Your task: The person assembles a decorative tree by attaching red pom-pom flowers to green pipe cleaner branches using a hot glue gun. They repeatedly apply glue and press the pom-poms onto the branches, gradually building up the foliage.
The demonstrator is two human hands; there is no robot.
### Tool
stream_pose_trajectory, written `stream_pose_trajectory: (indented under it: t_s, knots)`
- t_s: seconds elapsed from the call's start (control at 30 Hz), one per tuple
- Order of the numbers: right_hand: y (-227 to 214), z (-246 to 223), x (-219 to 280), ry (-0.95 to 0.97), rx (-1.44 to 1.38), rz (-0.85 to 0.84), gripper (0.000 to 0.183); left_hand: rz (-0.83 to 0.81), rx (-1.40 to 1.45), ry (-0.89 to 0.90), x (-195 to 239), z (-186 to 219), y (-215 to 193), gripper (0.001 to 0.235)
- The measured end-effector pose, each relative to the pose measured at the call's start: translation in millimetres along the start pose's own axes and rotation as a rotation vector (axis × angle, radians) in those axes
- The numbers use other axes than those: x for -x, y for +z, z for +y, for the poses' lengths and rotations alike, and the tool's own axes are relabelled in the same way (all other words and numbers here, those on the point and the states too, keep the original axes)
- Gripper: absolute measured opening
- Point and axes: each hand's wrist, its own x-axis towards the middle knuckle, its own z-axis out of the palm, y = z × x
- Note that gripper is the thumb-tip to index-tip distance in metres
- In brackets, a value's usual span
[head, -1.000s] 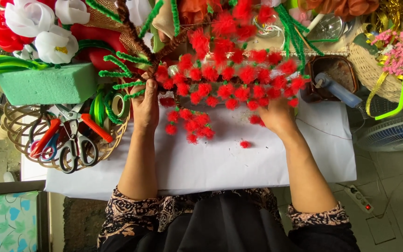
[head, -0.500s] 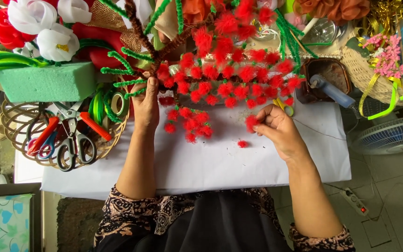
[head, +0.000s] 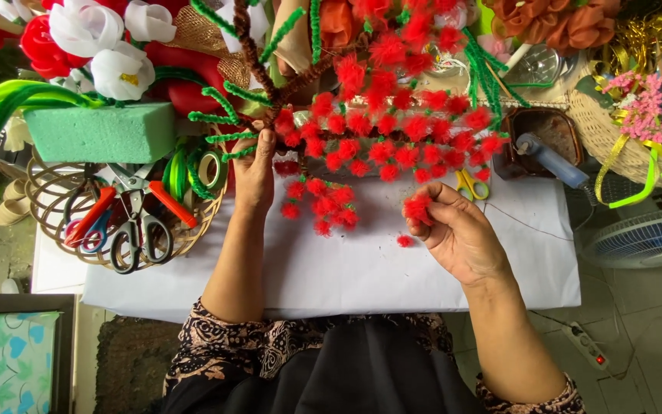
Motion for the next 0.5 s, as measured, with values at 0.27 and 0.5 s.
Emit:
stream_pose_trajectory:
  t_s: [0.27, 0.5]
  knots:
    - [36.5, -38.1, -5.2, -0.194, 0.299, -0.066, 0.018, -0.013, -0.037, -0.013, 0.6, 19.4, 7.7, 0.031]
    - [87.2, -68.0, -16.2, -0.317, 0.613, -0.132, 0.026, -0.068, -0.084, 0.009, -1.1, 33.4, 11.4, 0.033]
